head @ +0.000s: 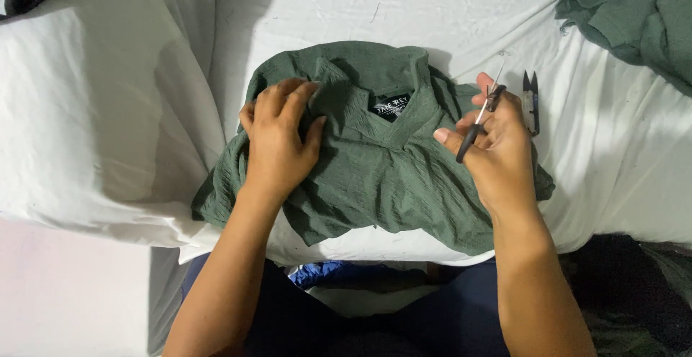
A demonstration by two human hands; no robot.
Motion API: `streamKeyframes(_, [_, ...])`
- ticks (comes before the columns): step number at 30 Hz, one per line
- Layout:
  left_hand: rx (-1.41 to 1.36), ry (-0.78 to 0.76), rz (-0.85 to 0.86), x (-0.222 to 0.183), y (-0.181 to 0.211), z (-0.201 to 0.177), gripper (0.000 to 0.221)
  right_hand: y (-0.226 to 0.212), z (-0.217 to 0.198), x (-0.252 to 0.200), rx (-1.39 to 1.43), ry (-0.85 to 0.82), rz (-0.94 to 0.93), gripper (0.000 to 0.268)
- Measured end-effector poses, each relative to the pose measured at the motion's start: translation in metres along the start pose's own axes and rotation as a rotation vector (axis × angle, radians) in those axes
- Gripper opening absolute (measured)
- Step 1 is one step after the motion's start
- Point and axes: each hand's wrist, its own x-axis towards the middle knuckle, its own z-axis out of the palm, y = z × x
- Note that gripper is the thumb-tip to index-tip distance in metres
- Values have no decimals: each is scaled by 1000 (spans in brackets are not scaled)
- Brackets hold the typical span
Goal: Trimming loose threads from a green garment using thread snips as part of a finishing process.
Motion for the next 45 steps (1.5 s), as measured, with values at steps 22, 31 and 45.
streamKeyframes(22, [-700, -388, -86, 1, 34, 28, 33, 22, 16, -8, -141, -90, 133, 48])
streamKeyframes(31, [-1018, -337, -283, -2, 28, 33, 35, -11, 3, -20, -665, -146, -313, 45])
streamKeyframes(45, [-1028, -238, -363, -4, 32, 35, 34, -4, 1, -23, -1000, -157, -482, 49])
